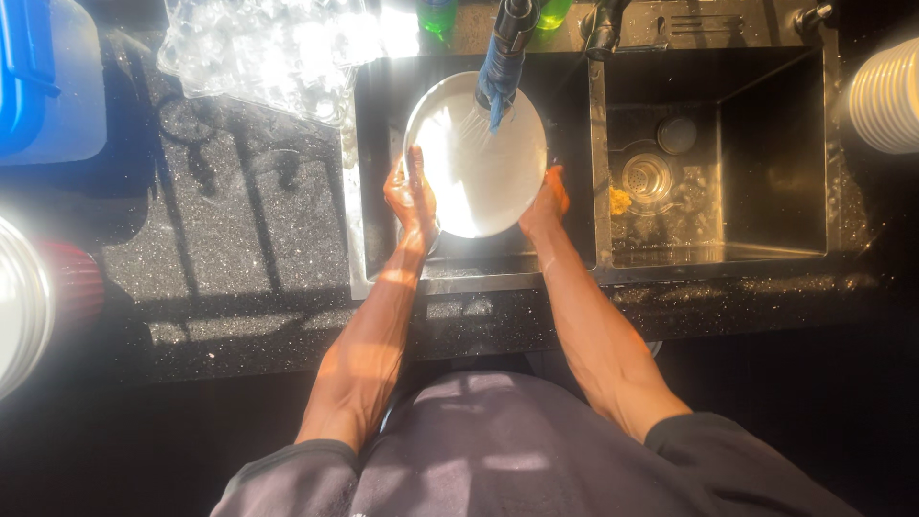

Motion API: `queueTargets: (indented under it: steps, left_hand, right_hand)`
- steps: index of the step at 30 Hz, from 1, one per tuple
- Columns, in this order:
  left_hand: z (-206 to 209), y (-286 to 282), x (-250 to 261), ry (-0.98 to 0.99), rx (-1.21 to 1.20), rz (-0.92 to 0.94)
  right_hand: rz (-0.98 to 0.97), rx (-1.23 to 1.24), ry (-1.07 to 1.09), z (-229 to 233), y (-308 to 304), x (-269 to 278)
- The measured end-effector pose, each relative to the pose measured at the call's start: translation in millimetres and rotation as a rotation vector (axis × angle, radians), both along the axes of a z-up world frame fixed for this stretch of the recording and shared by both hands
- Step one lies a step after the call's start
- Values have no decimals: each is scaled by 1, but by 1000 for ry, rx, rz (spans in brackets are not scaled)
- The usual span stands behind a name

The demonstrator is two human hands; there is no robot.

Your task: The person repeatedly rinses white plates under a running faucet in a double-basin stainless steel sink, turning each plate to rinse both sides and then stacking them on the counter. The person handles the plates by hand without using a sponge or brush.

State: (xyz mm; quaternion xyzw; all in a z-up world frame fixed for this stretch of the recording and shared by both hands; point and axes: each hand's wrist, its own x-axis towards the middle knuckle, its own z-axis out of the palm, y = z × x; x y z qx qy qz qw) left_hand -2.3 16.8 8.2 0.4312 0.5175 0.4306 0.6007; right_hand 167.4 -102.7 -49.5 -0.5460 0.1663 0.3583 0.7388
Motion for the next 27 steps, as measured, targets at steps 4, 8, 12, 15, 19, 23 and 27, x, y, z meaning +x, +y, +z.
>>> queueTargets:
  steps: [4,8,12,15,19,23,27]
  left_hand:
    - [7,12,-9,21,-9,26]
    - [-30,20,-10,14,-267,-12]
    - [-69,6,6,8,-456,-229]
    - [-84,-6,21,20,-517,-406]
    - [-84,-5,36,58,-561,-569]
    - [-79,5,17,91,-628,-768]
    - [-72,6,11,98,-630,-871]
  right_hand:
    - [119,171,219,-5,16,18]
    - [70,233,183,19,4,-8]
    - [-28,313,61,58,-5,-74]
    - [5,224,-258,80,-11,-106]
    - [80,62,-728,97,3,-67]
    - [217,269,-554,100,26,10]
    - [228,315,-124,82,30,18]
